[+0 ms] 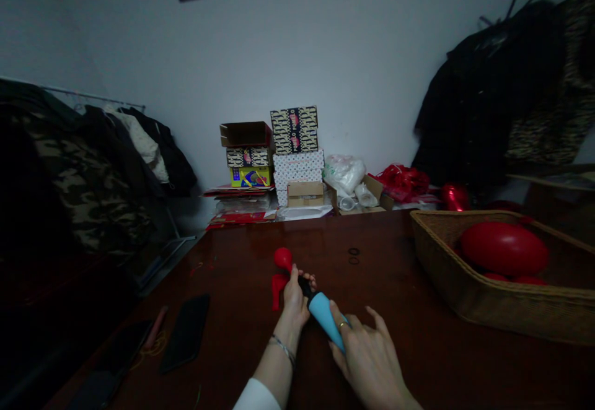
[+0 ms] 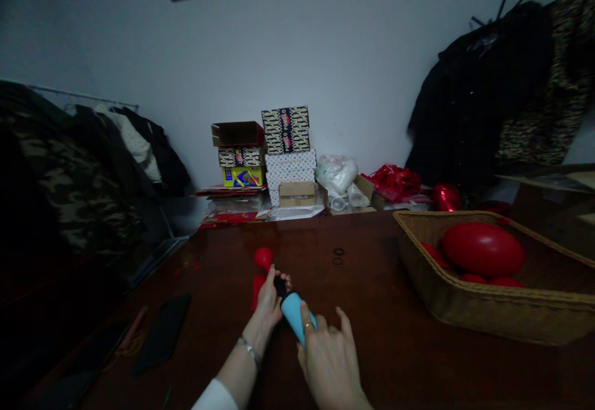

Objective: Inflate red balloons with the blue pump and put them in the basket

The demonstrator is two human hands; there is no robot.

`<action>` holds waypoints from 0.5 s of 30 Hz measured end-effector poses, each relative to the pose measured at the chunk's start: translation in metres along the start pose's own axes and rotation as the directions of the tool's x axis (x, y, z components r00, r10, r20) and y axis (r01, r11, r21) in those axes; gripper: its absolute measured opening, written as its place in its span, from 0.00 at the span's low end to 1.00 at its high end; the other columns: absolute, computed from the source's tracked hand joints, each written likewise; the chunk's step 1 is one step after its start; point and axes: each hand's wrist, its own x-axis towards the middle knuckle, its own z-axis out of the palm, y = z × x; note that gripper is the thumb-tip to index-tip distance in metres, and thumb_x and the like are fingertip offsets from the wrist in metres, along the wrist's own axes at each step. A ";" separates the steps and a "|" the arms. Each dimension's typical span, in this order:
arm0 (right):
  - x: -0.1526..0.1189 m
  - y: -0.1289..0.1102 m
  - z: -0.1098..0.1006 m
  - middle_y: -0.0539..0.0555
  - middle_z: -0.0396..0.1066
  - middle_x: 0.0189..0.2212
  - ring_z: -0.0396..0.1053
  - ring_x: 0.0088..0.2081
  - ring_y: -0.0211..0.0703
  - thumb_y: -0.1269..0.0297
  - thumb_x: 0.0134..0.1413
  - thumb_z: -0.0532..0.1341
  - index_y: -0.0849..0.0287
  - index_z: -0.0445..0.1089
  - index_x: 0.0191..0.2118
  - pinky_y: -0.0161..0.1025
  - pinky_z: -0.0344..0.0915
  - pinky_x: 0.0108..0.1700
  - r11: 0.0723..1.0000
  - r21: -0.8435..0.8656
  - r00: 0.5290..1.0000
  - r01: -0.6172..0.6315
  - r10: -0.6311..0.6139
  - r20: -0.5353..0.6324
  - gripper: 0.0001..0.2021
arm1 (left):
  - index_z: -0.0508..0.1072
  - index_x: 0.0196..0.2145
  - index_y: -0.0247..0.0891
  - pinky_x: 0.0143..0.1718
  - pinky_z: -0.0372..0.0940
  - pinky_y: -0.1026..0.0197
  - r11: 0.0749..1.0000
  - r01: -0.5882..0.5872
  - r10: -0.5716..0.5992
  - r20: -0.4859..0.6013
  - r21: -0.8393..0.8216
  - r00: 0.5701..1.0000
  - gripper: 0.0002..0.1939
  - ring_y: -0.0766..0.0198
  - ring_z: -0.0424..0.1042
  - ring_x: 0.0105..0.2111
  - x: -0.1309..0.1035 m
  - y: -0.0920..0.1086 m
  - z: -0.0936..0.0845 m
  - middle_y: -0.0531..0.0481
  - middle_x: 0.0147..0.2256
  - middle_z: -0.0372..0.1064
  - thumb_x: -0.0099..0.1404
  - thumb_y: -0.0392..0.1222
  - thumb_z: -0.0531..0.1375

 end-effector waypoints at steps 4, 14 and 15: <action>0.001 -0.004 0.001 0.53 0.73 0.35 0.71 0.32 0.41 0.66 0.53 0.56 0.54 0.57 0.59 0.50 0.44 0.57 1.000 -0.019 1.000 -0.002 0.002 -0.003 0.26 | 0.59 0.26 0.37 0.14 0.56 0.71 1.000 -0.017 0.017 -0.010 0.024 1.000 0.13 0.74 0.57 0.14 0.003 0.003 0.000 0.56 0.18 0.56 0.65 0.45 0.56; -0.008 -0.003 -0.014 0.54 0.73 0.36 0.72 0.31 0.43 0.67 0.51 0.56 0.55 0.58 0.59 0.55 0.38 0.60 0.998 0.010 0.998 0.057 -0.057 0.031 0.27 | 0.58 0.27 0.37 0.10 0.45 0.75 0.995 -0.066 0.064 -0.031 -0.069 0.997 0.12 0.78 0.50 0.13 0.032 0.035 -0.006 0.59 0.20 0.50 0.66 0.43 0.55; -0.009 -0.001 -0.017 0.53 0.73 0.36 0.72 0.31 0.43 0.67 0.51 0.56 0.55 0.59 0.59 0.55 0.38 0.60 0.998 0.019 0.998 0.060 -0.060 0.028 0.27 | 0.57 0.27 0.37 0.10 0.45 0.75 0.995 -0.058 0.056 -0.029 -0.084 0.998 0.12 0.78 0.50 0.13 0.034 0.040 -0.005 0.59 0.20 0.50 0.67 0.43 0.54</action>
